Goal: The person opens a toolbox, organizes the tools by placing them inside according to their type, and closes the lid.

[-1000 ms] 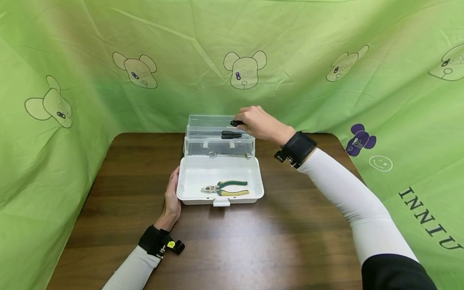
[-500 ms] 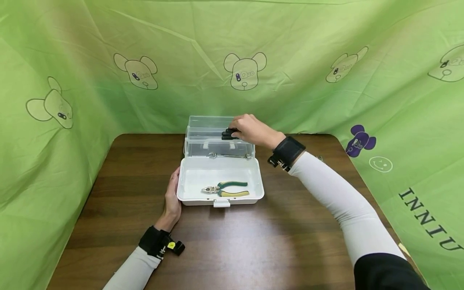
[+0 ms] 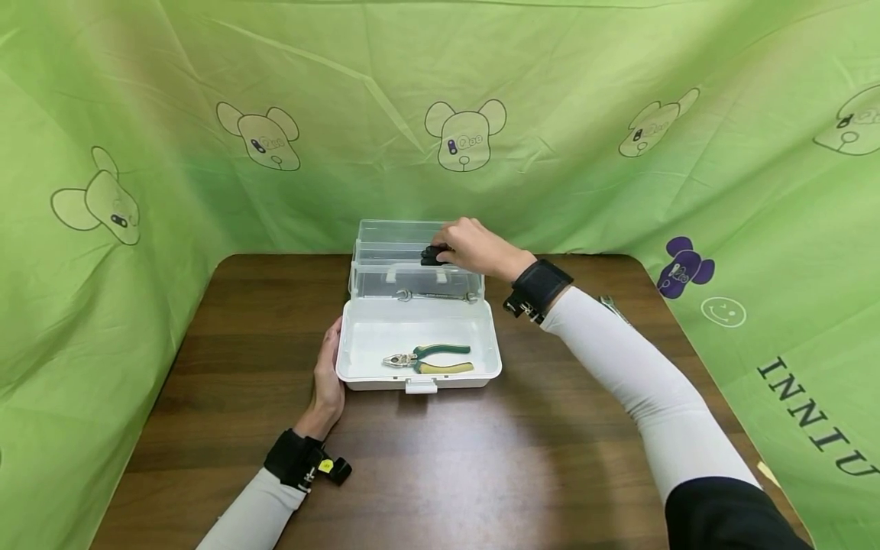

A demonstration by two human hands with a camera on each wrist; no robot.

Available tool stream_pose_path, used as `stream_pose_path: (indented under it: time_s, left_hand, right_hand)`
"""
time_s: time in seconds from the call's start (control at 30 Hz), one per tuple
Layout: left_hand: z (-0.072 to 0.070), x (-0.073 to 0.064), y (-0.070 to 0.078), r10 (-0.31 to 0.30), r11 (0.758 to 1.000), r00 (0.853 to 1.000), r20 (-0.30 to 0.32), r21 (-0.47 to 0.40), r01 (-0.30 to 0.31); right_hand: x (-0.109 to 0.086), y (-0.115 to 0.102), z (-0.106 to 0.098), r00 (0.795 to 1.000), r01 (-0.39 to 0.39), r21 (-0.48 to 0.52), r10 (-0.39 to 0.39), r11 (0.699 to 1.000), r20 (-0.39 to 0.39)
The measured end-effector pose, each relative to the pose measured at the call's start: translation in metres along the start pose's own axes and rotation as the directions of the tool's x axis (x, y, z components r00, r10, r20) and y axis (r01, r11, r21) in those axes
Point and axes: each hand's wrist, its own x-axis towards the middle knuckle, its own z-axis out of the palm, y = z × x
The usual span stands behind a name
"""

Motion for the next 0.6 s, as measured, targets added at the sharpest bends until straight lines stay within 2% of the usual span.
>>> stream_pose_path:
  time_s: [0.6]
  left_hand:
    - [-0.0006, 0.0002, -0.0013, 0.000, 1.000, 1.000, -0.003, 0.001, 0.000]
  right_hand:
    - [0.0088, -0.0080, 0.0087, 0.998, -0.004, 0.028, 0.002, 1.000, 0.061]
